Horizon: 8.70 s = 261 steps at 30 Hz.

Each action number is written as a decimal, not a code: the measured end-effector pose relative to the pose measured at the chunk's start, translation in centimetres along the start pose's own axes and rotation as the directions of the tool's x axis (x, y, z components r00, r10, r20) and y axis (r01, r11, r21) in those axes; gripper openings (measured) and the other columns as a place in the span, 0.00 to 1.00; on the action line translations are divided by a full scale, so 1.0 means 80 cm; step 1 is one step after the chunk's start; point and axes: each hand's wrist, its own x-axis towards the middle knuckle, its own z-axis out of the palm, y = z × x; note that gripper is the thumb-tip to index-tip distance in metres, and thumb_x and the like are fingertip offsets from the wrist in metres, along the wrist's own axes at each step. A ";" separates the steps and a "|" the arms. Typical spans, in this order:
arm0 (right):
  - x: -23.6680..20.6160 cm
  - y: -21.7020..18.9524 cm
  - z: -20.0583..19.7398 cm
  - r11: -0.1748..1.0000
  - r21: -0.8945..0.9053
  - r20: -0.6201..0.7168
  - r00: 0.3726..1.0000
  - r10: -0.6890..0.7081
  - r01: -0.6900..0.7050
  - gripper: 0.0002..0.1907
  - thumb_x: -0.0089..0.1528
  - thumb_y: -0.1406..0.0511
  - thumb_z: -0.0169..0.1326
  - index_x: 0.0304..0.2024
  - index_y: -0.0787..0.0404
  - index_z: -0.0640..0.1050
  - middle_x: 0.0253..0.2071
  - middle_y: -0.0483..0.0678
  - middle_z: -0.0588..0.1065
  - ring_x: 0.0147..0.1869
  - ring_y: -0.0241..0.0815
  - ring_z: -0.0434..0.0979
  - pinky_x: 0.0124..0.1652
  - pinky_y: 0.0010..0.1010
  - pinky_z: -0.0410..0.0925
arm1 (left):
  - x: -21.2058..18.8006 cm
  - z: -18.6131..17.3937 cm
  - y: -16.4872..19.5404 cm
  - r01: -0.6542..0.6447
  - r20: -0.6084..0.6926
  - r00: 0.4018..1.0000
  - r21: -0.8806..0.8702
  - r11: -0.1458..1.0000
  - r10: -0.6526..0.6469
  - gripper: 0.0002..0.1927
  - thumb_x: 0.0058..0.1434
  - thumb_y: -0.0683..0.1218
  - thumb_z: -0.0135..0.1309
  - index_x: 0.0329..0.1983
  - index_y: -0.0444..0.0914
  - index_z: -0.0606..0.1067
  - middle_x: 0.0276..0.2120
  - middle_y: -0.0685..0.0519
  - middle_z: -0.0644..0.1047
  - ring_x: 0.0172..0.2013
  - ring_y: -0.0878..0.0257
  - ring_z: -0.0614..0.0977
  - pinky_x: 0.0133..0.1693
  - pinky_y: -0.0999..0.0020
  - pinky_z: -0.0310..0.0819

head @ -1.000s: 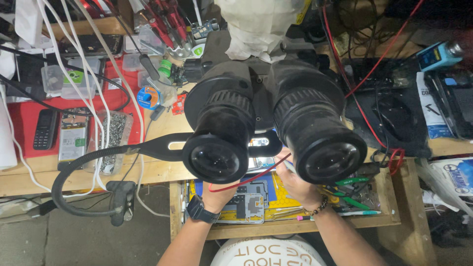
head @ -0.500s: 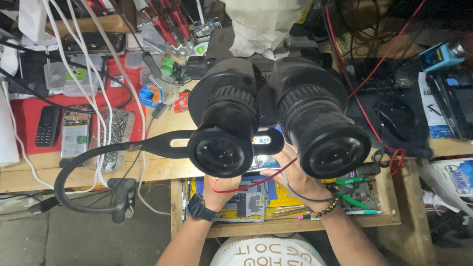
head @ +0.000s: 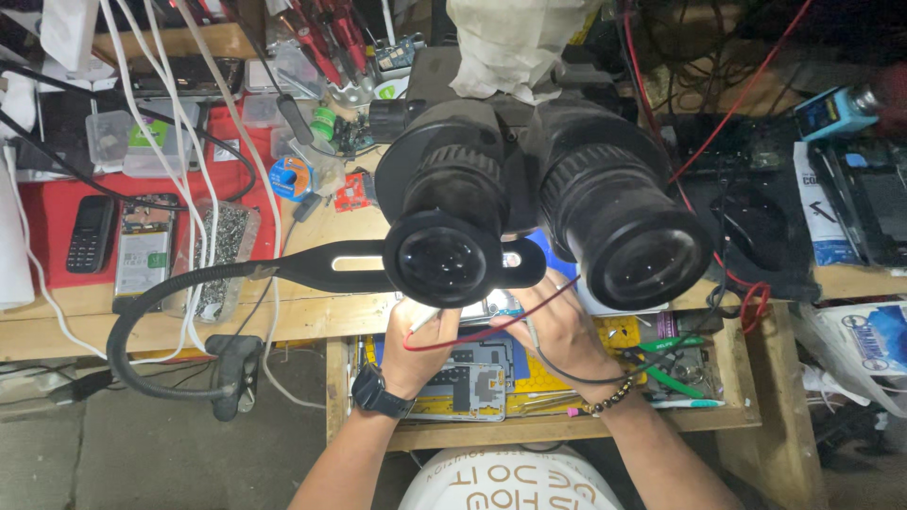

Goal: The person reattaches internal components to a mobile phone and then tests the circuit board with a multimeter while viewing it through a microscope.

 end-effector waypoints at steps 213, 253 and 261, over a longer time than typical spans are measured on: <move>0.012 0.046 0.016 0.779 0.355 0.139 0.853 0.503 -0.517 0.15 0.61 0.66 0.61 0.50 0.63 0.80 0.40 0.47 0.82 0.40 0.35 0.82 0.41 0.30 0.72 | 0.008 0.001 -0.009 -0.217 -0.011 0.973 0.318 0.923 0.232 0.02 0.62 0.37 0.56 0.35 0.35 0.79 0.31 0.46 0.80 0.33 0.48 0.81 0.36 0.57 0.73; -0.006 0.061 0.031 0.624 0.628 0.089 0.840 0.536 -0.465 0.09 0.68 0.70 0.55 0.50 0.67 0.80 0.40 0.48 0.80 0.40 0.36 0.78 0.41 0.29 0.72 | 0.004 -0.004 -0.027 -0.462 0.244 0.873 0.690 0.557 0.422 0.15 0.57 0.35 0.54 0.47 0.31 0.83 0.32 0.44 0.81 0.33 0.47 0.80 0.36 0.57 0.74; 0.022 0.033 -0.004 0.948 0.317 0.071 0.997 0.021 -0.042 0.14 0.60 0.70 0.63 0.48 0.64 0.78 0.54 0.57 0.78 0.58 0.56 0.78 0.57 0.39 0.71 | 0.004 0.000 -0.016 -0.243 0.017 0.967 0.342 0.908 0.253 0.05 0.62 0.38 0.57 0.41 0.35 0.81 0.34 0.47 0.82 0.35 0.50 0.83 0.37 0.60 0.75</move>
